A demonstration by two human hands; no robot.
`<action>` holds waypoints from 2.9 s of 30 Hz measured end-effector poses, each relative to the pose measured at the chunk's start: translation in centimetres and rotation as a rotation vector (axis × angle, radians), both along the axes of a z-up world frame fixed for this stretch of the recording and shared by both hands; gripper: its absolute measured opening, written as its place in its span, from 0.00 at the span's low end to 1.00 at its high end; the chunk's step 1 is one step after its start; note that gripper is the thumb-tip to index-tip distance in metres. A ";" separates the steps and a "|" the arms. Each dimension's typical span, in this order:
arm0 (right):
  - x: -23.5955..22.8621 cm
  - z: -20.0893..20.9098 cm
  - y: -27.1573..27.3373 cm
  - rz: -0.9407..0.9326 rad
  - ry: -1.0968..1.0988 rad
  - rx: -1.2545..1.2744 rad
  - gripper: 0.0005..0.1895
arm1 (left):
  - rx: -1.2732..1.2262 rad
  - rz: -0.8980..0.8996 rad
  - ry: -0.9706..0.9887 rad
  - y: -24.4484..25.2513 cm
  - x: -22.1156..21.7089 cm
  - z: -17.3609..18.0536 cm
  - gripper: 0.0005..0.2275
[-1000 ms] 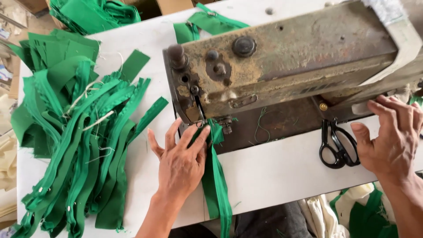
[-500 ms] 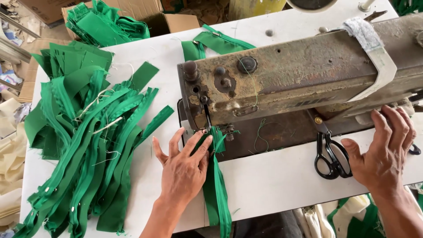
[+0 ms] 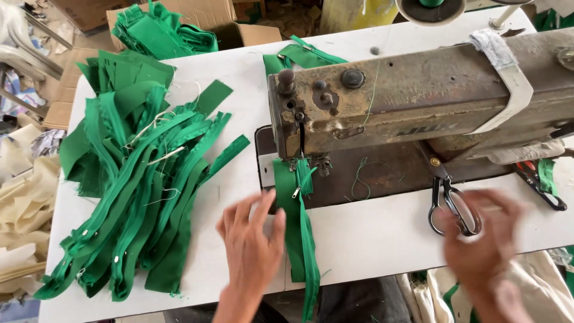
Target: Sewing green fabric strips using an industrial sewing machine in a factory setting.
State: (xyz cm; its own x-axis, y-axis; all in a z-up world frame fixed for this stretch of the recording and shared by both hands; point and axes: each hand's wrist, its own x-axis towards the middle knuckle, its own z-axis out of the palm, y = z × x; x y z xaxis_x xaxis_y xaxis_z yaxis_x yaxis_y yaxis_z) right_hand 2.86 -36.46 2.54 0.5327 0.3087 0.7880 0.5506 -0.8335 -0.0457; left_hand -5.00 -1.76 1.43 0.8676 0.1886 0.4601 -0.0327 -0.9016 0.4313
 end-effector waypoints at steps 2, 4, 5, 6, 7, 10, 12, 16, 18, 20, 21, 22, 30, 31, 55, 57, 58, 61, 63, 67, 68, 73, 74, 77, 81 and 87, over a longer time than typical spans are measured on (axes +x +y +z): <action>-1.8 0.8 5.9 0.404 0.265 0.161 0.09 | -0.285 0.148 0.447 -1.3 -3.2 0.1 0.27; -0.6 1.9 11.1 0.497 0.316 -0.049 0.19 | -0.297 0.170 0.492 -2.2 -4.0 -0.1 0.24; -0.2 2.5 13.7 0.584 0.371 -0.262 0.29 | -0.310 0.190 0.540 -2.7 -4.6 -0.1 0.22; 0.7 1.8 15.0 0.584 0.365 -0.263 0.29 | -0.310 0.191 0.535 -2.8 -4.7 -0.1 0.22; 1.6 1.3 16.3 0.593 0.405 -0.463 0.33 | -0.338 0.179 0.572 -3.0 -4.9 0.0 0.21; 3.7 1.2 18.0 0.649 0.344 -0.626 0.24 | -0.580 0.170 0.592 -3.2 -4.4 1.5 0.16; 4.2 1.0 18.1 0.716 0.256 -0.587 0.10 | -0.798 0.176 0.581 -2.9 -4.2 3.2 0.11; 3.9 -0.3 17.3 0.703 0.245 -0.440 0.11 | -1.432 0.183 0.604 -2.3 -4.0 4.8 0.14; 3.5 0.1 17.4 0.703 0.159 -0.373 0.12 | -1.619 0.153 0.546 -2.3 -4.0 4.6 0.16; 3.1 1.3 17.9 0.793 0.097 -0.280 0.04 | -1.618 0.175 0.545 -2.3 -3.9 4.8 0.14; 3.2 1.4 17.9 0.794 0.090 -0.284 0.04 | -1.620 0.171 0.538 -2.4 -4.0 4.4 0.14; 3.4 1.5 17.9 0.811 0.080 -0.278 0.05 | -1.637 0.167 0.516 -2.4 -4.0 4.0 0.14; 3.8 1.3 17.5 0.818 -0.060 -0.296 0.07 | -1.807 0.207 0.413 -2.9 -4.4 4.0 0.15; 3.5 1.5 17.4 0.838 -0.062 -0.270 0.05 | -1.799 0.195 0.441 -2.9 -4.5 3.8 0.14; -4.7 3.1 14.4 1.053 0.040 -0.101 0.08 | -1.640 0.182 0.721 -2.3 -4.3 7.0 0.11; -5.0 3.2 14.4 1.051 0.054 -0.086 0.08 | -1.671 0.177 0.756 -2.1 -4.2 7.5 0.12; -5.3 3.4 14.4 1.075 0.051 -0.069 0.09 | -1.621 0.152 0.797 -2.0 -4.3 7.8 0.13; -5.8 3.3 13.7 1.076 0.072 -0.056 0.09 | -1.585 0.110 0.825 -1.8 -4.6 8.0 0.14; -6.2 3.5 13.6 1.051 0.092 -0.057 0.08 | -1.592 0.089 0.811 -1.6 -5.0 8.0 0.14; -7.5 3.3 13.2 1.098 0.153 -0.027 0.10 | -1.190 -0.024 0.835 -1.2 -6.3 6.2 0.16; -7.9 2.8 13.1 1.073 0.227 -0.012 0.12 | -0.902 -0.075 0.816 -1.0 -6.7 5.4 0.19; -9.0 3.3 14.1 0.957 0.261 0.131 0.12 | -0.174 -0.425 0.272 -1.0 -7.0 4.4 0.22; -9.2 3.6 14.7 0.877 0.241 0.211 0.10 | 0.034 -0.426 -0.007 -1.2 -6.7 3.7 0.14; -10.4 4.1 15.6 0.755 0.299 0.285 0.12 | 0.266 -0.211 -0.263 -1.7 -6.4 2.6 0.07; -8.8 5.5 14.9 0.797 0.272 0.248 0.10 | 0.196 -0.416 -0.315 -1.4 -5.7 2.0 0.07; -0.9 4.7 13.4 1.189 0.475 -0.241 0.11 | 0.085 -0.628 -0.190 -0.5 -5.4 -0.6 0.06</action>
